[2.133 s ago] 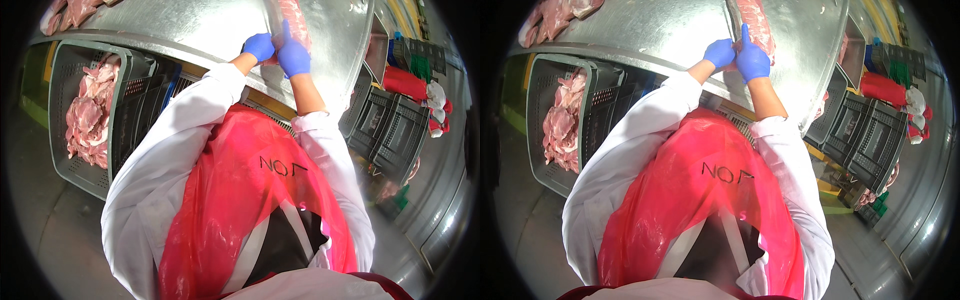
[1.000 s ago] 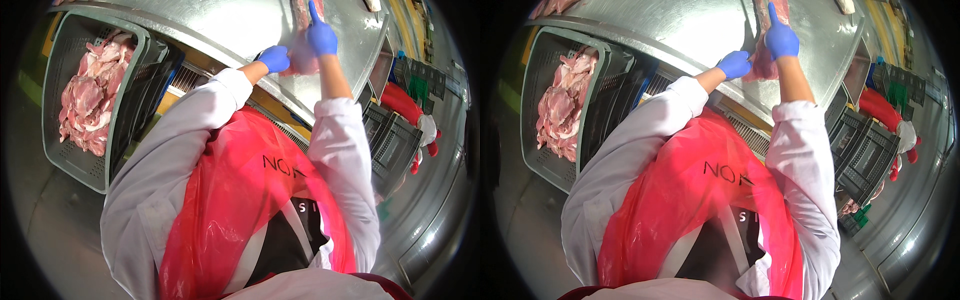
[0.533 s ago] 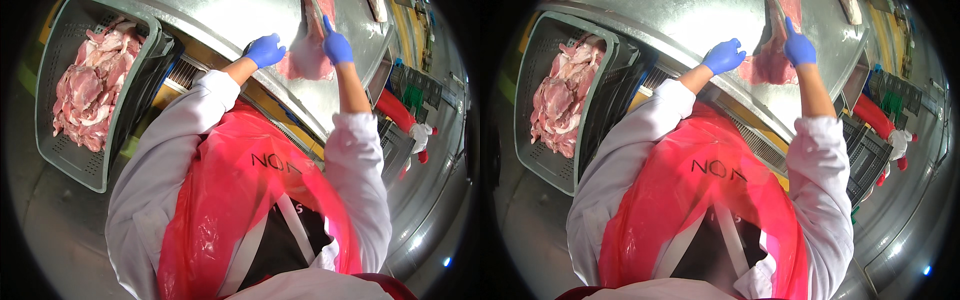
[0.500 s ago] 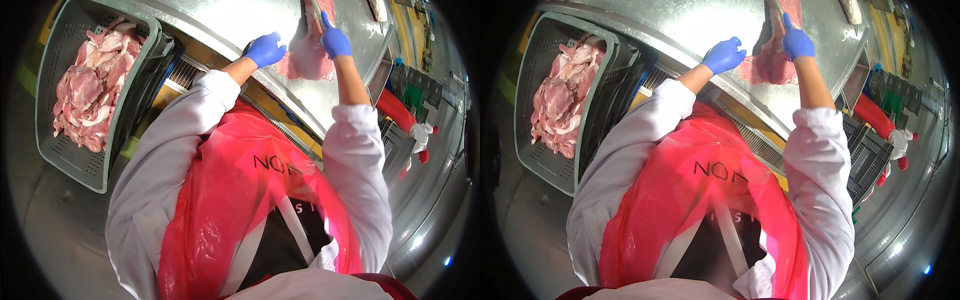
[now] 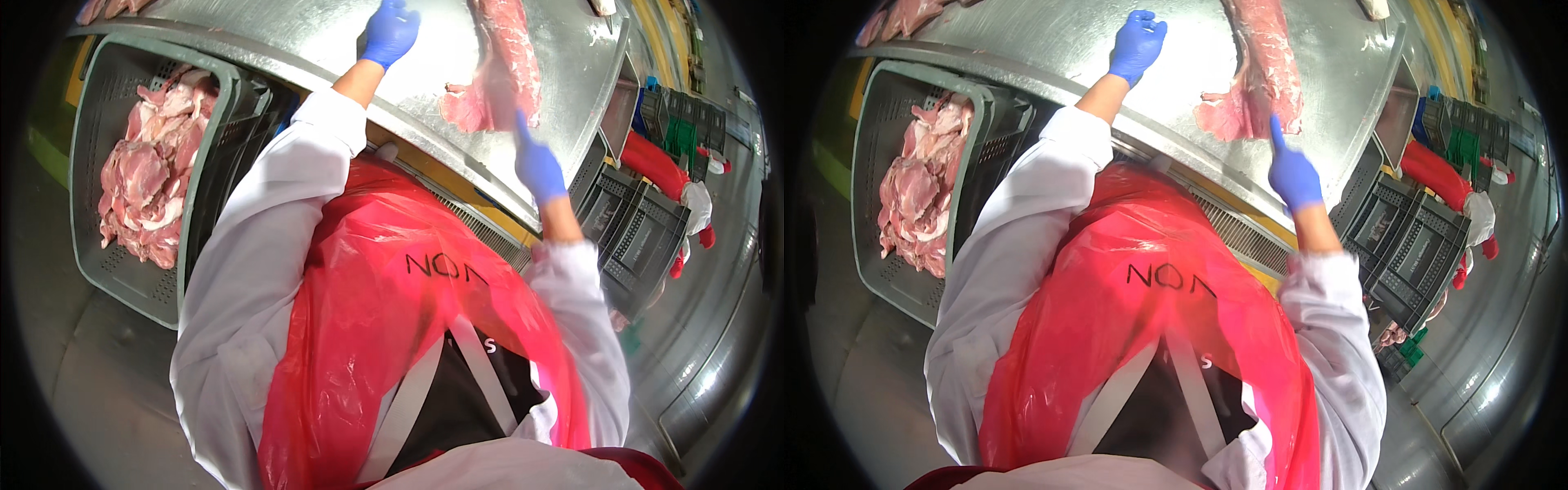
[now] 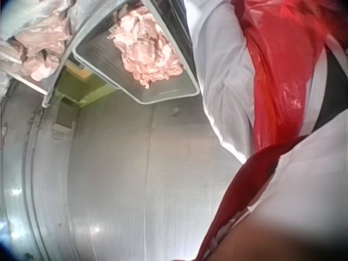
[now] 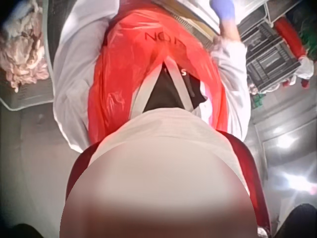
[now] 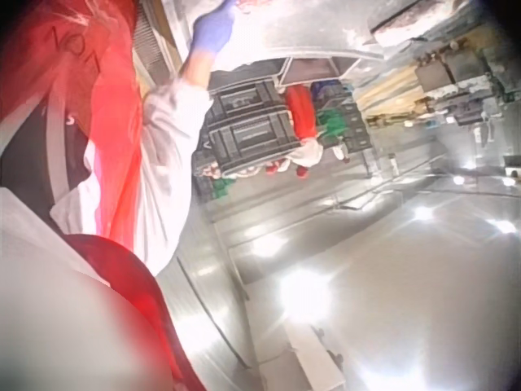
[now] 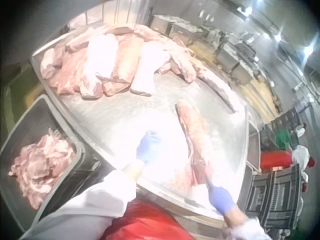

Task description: The person uses a knife to trim fat and cut large pieces of raw meat on a stainless steel table. They separate the trimmed meat and fat, placing the fat into a nearby crate while continuing to process the meat.

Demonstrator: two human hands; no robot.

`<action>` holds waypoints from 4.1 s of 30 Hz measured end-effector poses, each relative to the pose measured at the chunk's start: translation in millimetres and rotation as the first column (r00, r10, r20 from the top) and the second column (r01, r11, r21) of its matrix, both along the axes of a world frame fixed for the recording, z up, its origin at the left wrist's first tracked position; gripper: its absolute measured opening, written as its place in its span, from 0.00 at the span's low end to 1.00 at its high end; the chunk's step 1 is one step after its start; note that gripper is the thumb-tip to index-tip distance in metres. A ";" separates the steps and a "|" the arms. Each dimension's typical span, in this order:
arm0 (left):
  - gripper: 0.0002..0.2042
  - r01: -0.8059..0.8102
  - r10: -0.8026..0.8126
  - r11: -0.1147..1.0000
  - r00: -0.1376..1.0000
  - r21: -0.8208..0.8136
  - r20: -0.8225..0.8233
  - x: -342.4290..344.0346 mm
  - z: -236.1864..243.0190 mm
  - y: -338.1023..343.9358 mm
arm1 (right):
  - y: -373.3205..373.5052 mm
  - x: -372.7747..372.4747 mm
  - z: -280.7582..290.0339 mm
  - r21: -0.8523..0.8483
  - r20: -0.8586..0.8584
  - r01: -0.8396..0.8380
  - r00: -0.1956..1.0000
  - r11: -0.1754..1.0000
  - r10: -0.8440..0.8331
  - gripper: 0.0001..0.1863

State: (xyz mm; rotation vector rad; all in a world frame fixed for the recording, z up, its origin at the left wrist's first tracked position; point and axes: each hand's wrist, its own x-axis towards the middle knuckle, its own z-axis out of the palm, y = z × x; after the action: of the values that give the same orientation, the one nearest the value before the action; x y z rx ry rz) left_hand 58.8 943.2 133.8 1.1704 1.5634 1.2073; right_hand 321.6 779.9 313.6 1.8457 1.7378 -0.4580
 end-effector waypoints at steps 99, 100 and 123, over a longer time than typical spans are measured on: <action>0.11 0.166 -0.146 0.980 0.974 -0.112 0.172 42.6 -33.2 89.9 | -90.7 48.8 15.1 0.034 -0.161 0.144 0.977 0.989 -0.137 0.46; 0.10 0.177 -0.177 0.984 0.984 -0.030 0.007 50.7 -31.3 86.2 | -90.4 57.6 10.6 0.146 -0.209 0.147 0.971 0.978 -0.115 0.46; 0.04 0.727 -0.523 0.685 0.450 -0.043 -0.723 23.9 4.6 -89.3 | -200.2 130.0 -25.5 0.107 -0.131 -0.059 0.989 0.993 0.073 0.50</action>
State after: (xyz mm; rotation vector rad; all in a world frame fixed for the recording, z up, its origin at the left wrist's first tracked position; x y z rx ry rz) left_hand 82.7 853.9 138.5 2.3537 1.1953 0.4521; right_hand 451.6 579.7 288.1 1.8584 1.9396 -0.4851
